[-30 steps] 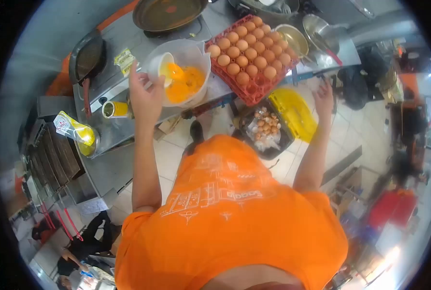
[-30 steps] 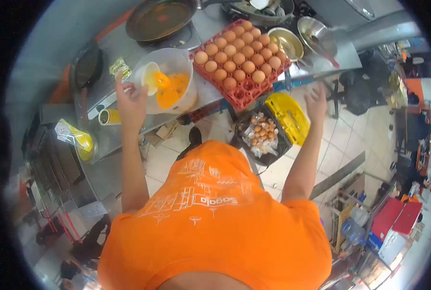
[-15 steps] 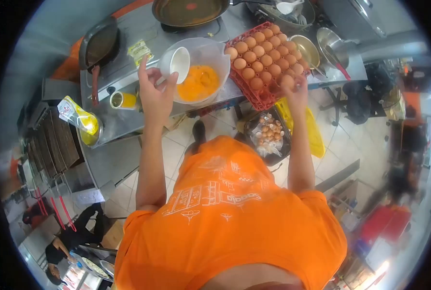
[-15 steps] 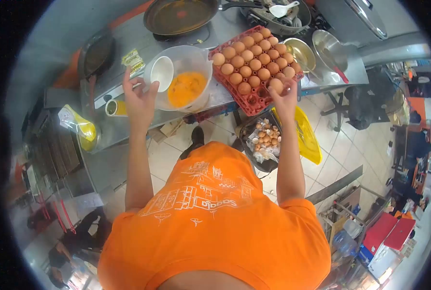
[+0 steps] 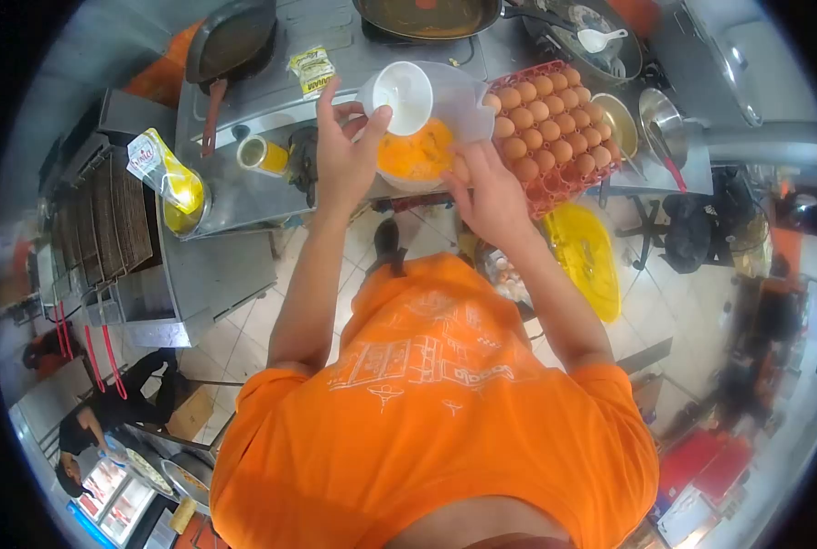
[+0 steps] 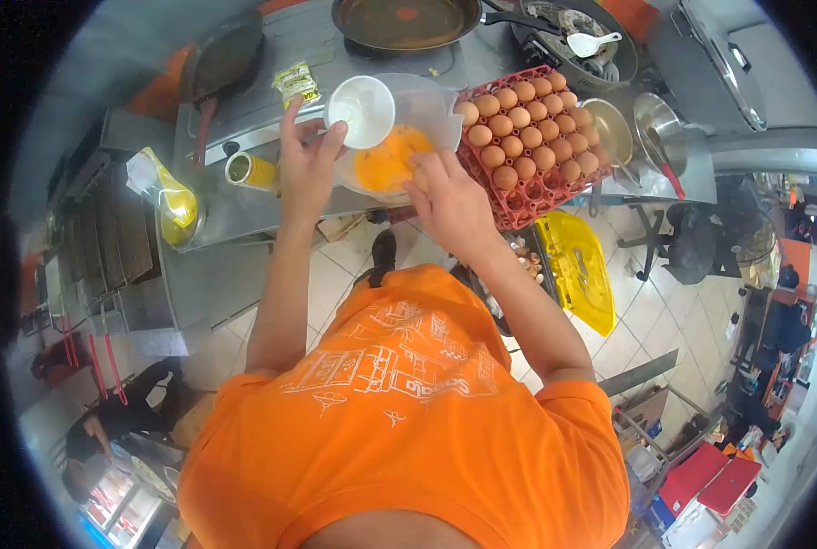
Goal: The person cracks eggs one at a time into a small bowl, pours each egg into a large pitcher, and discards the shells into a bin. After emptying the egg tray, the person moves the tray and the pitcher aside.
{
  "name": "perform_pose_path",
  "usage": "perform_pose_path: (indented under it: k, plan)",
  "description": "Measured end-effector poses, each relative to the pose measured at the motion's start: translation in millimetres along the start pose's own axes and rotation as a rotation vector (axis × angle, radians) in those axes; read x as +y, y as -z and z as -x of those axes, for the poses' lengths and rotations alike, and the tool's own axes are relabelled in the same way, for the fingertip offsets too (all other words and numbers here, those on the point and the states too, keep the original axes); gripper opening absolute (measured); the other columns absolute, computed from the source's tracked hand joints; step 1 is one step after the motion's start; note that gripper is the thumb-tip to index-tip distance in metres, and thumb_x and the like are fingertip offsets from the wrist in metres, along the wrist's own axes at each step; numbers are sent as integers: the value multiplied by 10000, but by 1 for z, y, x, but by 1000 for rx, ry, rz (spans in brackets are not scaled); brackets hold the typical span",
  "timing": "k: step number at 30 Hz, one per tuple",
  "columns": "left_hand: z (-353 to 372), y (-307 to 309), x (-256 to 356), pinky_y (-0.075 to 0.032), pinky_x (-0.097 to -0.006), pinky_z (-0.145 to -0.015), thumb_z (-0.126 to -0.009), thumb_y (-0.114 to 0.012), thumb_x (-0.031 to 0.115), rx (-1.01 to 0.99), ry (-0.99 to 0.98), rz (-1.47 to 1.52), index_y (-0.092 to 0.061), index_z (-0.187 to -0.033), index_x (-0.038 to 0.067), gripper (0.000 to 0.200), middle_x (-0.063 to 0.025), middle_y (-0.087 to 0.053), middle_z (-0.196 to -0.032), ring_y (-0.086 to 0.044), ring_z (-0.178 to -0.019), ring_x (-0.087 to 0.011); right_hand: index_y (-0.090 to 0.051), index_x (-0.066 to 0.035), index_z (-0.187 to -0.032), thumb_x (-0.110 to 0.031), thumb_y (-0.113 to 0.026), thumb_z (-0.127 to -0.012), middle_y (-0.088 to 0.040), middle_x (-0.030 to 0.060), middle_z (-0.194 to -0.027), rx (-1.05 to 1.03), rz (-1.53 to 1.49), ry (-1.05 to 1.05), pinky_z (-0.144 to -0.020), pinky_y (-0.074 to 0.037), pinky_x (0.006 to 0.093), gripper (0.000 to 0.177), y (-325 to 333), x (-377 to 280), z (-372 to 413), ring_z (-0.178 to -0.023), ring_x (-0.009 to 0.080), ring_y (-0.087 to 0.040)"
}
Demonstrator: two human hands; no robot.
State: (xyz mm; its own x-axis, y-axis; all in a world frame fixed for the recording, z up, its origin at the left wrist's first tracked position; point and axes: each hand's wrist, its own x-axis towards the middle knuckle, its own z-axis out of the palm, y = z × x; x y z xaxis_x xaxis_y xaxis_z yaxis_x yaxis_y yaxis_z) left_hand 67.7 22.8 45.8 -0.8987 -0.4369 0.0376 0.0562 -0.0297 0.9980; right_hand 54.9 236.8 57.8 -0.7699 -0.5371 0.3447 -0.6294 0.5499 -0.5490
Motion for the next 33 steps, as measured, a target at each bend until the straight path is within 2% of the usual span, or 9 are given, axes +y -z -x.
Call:
perform_pose_path:
  k: [4, 6, 9, 10, 13, 14, 21, 23, 33]
  plan:
    - [5, -14, 6, -584, -340, -893, -931, -712, 208, -68, 113, 104, -247, -1520, 45, 767, -121, -501, -1170, -606, -1097, -212, -543, -54, -1183, -155, -665, -935, -559, 61, -869, 74, -260, -151, -586, -489, 338, 294, 23, -3, -11, -725, 207, -598]
    - [9, -29, 13, -587, -339, -890, -934, -708, 218, -117, 201, 151, -256, -1517, 49, 756, -113, -510, -1157, -606, -1090, -209, -539, -52, -1187, -166, -662, -947, -576, 24, -872, -98, -856, -595, -605, -489, 313, 293, 49, -5, -20, -737, 166, -574]
    - [14, -56, 12, -596, -341, -878, -943, -697, 248, -230, 294, 264, -279, -1508, 61, 728, -102, -533, -1144, -606, -1055, -191, -534, -47, -1192, -181, -669, -945, -608, 22, -948, -157, -877, -485, -690, -507, 322, 312, 82, 1, -36, -812, 173, -589]
    - [18, -66, 21, -594, -352, -889, -951, -688, 243, -281, 354, 313, -276, -1510, 66, 716, -103, -538, -1147, -602, -1065, -190, -526, -41, -1198, -226, -658, -958, -638, 86, -1002, -114, -555, -325, -781, -510, 343, 331, 87, 6, -41, -885, 209, -615]
    - [23, -89, 16, -589, -375, -911, -968, -665, 232, -391, 404, 392, -266, -1512, 70, 694, -107, -545, -1171, -599, -1096, -195, -512, -61, -1245, -261, -640, -977, -597, 49, -993, -71, -206, -115, -697, -488, 265, 359, 101, 13, -44, -834, 131, -590]
    - [24, -96, 13, -585, -388, -923, -977, -651, 227, -431, 396, 415, -258, -1513, 68, 683, -110, -547, -1191, -599, -1118, -201, -502, -34, -1246, -289, -623, -986, -618, 112, -1039, -122, -140, -143, -824, -506, 328, 384, 111, 10, -44, -942, 212, -625]
    - [36, -127, 11, -568, -400, -954, -992, -623, 205, -549, 458, 531, -224, -1516, 60, 675, -101, -544, -1195, -599, -1141, -211, -495, -31, -1238, -295, -574, -1005, -644, 204, -1053, -153, 23, -190, -837, -505, 396, 361, 141, 14, -37, -968, 330, -654]
    - [40, -132, 12, -568, -399, -954, -994, -616, 204, -560, 482, 523, -207, -1513, 47, 679, -105, -540, -1199, -604, -1130, -211, -472, -27, -1187, -328, -578, -1000, -675, 243, -872, -98, 132, -111, -731, -506, 495, 371, 145, 19, -34, -901, 445, -658]
    - [55, -152, 15, -571, -395, -949, -984, -625, 204, -602, 508, 484, -165, -1521, 27, 729, -139, -521, -1278, -604, -1140, -215, -455, -51, -1165, -375, -556, -1007, -670, 267, -808, -151, 317, -183, -689, -505, 544, 374, 170, 20, -21, -836, 486, -648]
